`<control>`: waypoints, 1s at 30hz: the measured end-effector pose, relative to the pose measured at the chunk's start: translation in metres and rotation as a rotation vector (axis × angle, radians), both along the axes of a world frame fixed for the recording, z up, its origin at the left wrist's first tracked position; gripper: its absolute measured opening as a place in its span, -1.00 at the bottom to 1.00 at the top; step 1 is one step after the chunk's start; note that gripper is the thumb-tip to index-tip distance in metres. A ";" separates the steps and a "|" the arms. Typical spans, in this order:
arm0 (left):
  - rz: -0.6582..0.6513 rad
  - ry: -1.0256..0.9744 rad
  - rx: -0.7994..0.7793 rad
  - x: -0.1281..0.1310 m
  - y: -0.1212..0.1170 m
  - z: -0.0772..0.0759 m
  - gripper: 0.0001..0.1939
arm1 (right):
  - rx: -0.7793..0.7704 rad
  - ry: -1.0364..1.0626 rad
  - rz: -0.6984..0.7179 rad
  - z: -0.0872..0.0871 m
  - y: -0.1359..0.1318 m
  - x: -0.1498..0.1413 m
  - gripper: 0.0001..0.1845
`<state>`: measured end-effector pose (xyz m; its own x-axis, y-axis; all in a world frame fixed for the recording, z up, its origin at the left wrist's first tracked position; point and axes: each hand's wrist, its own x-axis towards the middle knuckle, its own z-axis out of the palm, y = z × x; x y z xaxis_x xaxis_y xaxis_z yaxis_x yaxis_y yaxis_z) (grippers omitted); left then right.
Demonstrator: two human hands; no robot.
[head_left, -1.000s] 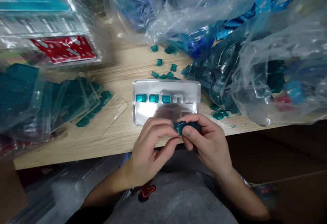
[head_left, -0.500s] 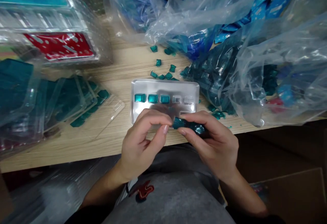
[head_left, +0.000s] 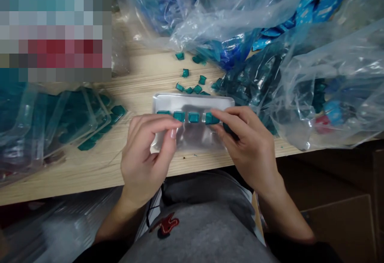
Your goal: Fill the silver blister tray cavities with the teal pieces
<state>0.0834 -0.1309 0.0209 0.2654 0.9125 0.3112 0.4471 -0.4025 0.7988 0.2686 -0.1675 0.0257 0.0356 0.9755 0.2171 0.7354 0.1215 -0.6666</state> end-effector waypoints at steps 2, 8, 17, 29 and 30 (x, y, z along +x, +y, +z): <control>0.008 0.007 -0.022 -0.002 0.000 0.000 -0.75 | -0.021 -0.033 0.040 0.000 0.003 -0.001 -0.74; 0.031 0.050 -0.006 -0.001 0.000 0.000 -0.75 | -0.114 -0.196 0.091 -0.004 0.006 -0.010 -0.64; -0.269 0.154 0.028 0.014 -0.007 0.020 -0.72 | -0.222 0.539 0.157 0.013 -0.021 -0.001 -0.36; -0.364 0.133 -0.032 0.022 -0.014 0.025 -0.83 | -0.229 0.735 0.051 0.008 -0.043 0.004 -0.56; -0.377 0.157 -0.022 0.021 -0.014 0.023 -0.83 | -0.234 0.754 0.006 0.004 -0.045 0.005 -0.66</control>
